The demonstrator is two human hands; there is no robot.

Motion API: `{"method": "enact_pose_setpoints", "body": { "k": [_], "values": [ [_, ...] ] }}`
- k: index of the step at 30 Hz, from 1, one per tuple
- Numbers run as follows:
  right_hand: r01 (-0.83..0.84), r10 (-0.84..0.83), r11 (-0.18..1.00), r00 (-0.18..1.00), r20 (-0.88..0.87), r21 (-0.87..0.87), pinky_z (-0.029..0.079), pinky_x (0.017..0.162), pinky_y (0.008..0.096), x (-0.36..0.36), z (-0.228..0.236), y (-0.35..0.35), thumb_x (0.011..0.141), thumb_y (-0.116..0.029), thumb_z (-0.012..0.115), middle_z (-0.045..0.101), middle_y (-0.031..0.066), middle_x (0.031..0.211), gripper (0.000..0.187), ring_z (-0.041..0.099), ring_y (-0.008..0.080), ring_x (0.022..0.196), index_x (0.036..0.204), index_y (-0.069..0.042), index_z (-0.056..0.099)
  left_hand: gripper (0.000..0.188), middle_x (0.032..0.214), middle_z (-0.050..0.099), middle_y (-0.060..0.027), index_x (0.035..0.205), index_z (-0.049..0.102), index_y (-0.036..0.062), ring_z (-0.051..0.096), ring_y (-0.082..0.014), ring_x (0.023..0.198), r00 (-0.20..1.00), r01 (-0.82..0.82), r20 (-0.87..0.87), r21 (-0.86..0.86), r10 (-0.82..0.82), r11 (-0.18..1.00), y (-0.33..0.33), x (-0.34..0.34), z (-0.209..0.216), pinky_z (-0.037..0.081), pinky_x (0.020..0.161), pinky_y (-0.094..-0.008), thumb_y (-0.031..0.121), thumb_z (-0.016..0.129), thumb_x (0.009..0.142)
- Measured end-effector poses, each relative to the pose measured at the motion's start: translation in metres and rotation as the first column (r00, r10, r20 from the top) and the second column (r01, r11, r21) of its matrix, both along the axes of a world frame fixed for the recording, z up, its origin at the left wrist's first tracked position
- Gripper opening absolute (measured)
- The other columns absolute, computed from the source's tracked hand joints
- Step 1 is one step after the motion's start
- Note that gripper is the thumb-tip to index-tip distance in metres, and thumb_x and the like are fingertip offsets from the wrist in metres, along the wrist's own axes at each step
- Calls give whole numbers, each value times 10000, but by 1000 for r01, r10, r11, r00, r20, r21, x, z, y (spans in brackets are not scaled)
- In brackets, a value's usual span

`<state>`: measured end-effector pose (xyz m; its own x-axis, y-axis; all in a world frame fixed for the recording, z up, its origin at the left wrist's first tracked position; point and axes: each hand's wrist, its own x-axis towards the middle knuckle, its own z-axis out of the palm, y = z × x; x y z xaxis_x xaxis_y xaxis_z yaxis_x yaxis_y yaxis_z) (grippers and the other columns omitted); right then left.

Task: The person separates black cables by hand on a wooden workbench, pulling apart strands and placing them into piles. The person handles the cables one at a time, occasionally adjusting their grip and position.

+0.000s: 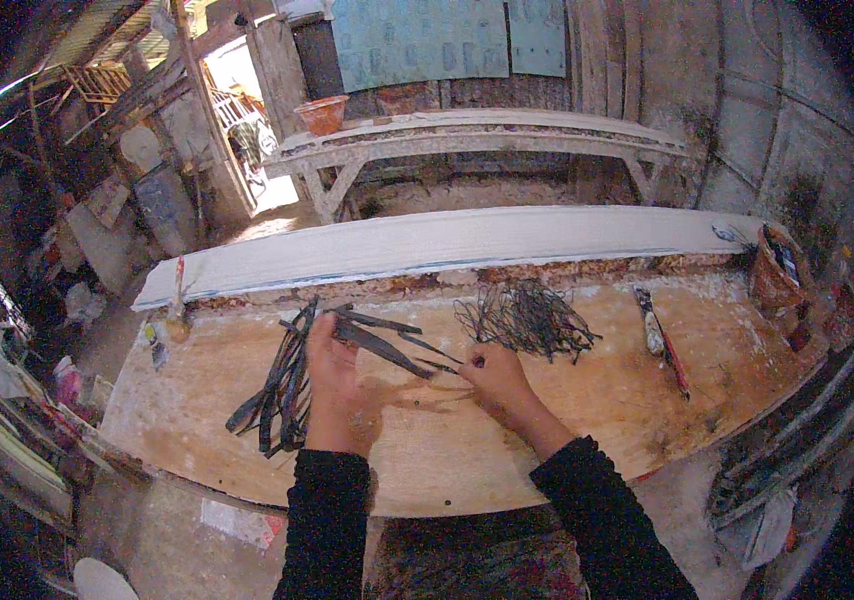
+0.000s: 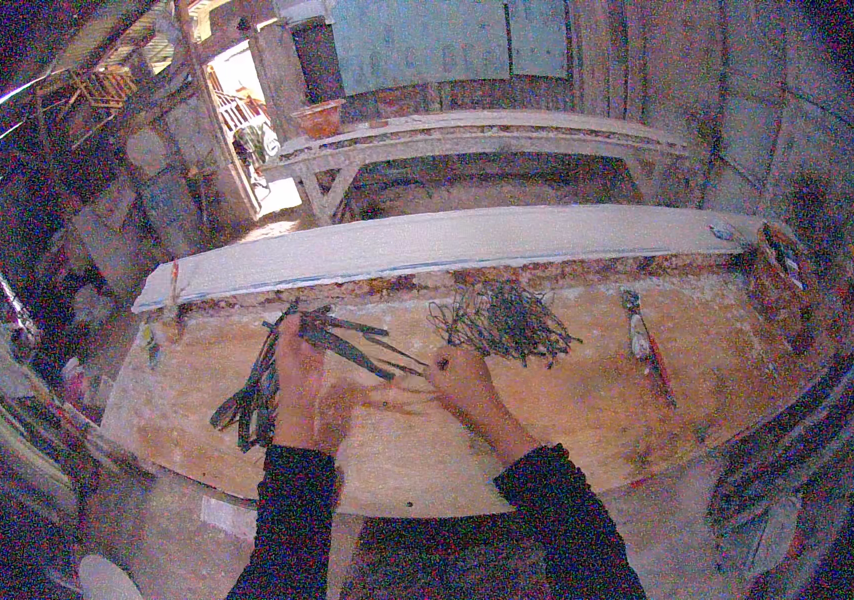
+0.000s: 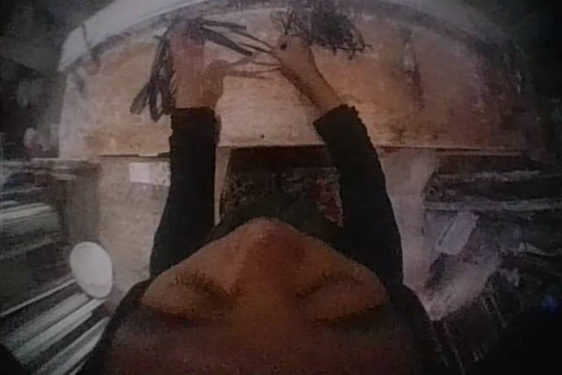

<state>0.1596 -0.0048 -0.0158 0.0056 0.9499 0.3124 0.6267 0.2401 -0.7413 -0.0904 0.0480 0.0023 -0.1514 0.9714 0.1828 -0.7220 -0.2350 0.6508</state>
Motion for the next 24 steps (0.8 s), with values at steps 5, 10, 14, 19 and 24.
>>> {"method": "enact_pose_setpoints", "body": {
  "k": [5, 10, 14, 19, 24],
  "values": [
    [30, -61, 987, 979, -192, -160, 444, 591, 340, 13, 10, -2, 692, -193, 601, 577, 141, 635, 195, 569, 230, 609, 703, 2, 603, 155, 882, 639, -46, 891, 574, 83, 617, -184, 807, 977, -56, 211, 90, 36, 994, 8, -45, 1, 510, 712, -348, 227, 517, 875],
    [184, -202, 978, 953, -226, -97, 439, 569, 340, 32, 0, 14, 688, -177, 595, 547, 98, 596, 179, 546, 193, 572, 690, 2, 591, 191, 818, 636, -70, 835, 584, 88, 602, -184, 679, 893, -212, 415, 46, 174, 976, 19, -131, -36, 512, 569, -307, 262, 521, 879],
    [132, -187, 973, 933, -308, -189, 422, 483, 316, 37, -1, 23, 705, -181, 591, 534, 66, 605, 169, 535, 168, 545, 715, -12, 587, 171, 778, 619, -82, 814, 571, 68, 564, -178, 601, 856, -231, 479, 20, 193, 973, 26, -160, -63, 496, 510, -297, 230, 552, 865],
    [115, -306, 946, 631, -713, -304, 366, 387, 272, 49, -2, 31, 758, -212, 540, 475, 29, 579, 150, 469, 128, 469, 719, -67, 528, 208, 712, 600, -71, 783, 552, 70, 527, -137, 556, 777, -426, 449, -140, 441, 894, 24, -130, -36, 405, 398, -209, 264, 583, 852],
    [93, -164, 982, 10, -986, -163, 336, 364, 265, 100, -23, 49, 788, -223, 492, 427, -2, 561, 128, 407, 115, 420, 699, -134, 467, 140, 720, 580, -46, 807, 562, 69, 562, -158, 616, 810, -175, 578, 77, 99, 982, 17, -136, -37, 482, 512, -250, 201, 577, 851]
  ]
}}
